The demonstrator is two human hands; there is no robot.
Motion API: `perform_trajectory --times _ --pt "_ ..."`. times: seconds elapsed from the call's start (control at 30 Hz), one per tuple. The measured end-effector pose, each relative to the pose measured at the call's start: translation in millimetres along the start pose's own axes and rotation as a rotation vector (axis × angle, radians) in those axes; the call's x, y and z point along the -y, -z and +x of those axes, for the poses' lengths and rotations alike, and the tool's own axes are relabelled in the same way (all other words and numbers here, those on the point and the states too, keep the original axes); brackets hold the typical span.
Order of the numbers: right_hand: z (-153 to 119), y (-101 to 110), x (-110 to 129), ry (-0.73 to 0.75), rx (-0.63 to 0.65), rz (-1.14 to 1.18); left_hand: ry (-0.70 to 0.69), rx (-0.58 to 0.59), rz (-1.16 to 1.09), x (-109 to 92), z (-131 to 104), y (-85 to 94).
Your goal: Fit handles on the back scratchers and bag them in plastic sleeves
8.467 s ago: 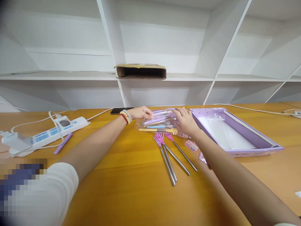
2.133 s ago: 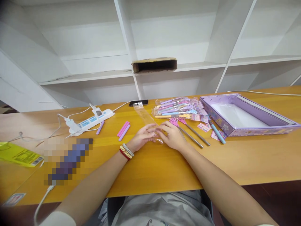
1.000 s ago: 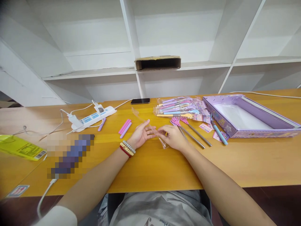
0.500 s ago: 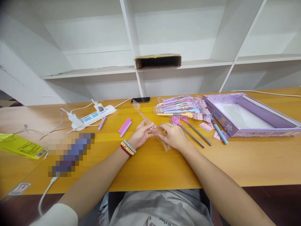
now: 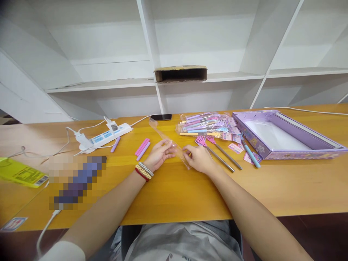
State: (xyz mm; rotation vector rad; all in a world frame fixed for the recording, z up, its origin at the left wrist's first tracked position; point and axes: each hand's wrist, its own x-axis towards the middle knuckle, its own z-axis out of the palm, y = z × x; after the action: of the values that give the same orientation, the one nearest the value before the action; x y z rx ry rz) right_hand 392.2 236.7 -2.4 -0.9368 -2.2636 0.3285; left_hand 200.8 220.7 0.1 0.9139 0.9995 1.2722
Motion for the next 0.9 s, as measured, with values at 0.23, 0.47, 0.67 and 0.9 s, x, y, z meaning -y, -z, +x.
perform_trajectory --times 0.23,0.47,0.67,0.9 --pt "2.3 -1.1 -11.1 -0.081 -0.073 -0.114 -0.147 -0.331 0.808 -20.4 5.5 19.5" --pt "2.2 -0.9 -12.5 0.048 0.122 -0.132 -0.118 -0.665 1.493 -48.2 8.1 67.2" --pt "1.3 -4.0 -15.0 0.046 0.109 -0.031 -0.054 -0.62 1.595 -52.5 4.9 78.4" --pt "7.9 14.2 -23.7 -0.05 0.021 -0.081 0.051 -0.598 1.681 -50.0 5.9 71.3"
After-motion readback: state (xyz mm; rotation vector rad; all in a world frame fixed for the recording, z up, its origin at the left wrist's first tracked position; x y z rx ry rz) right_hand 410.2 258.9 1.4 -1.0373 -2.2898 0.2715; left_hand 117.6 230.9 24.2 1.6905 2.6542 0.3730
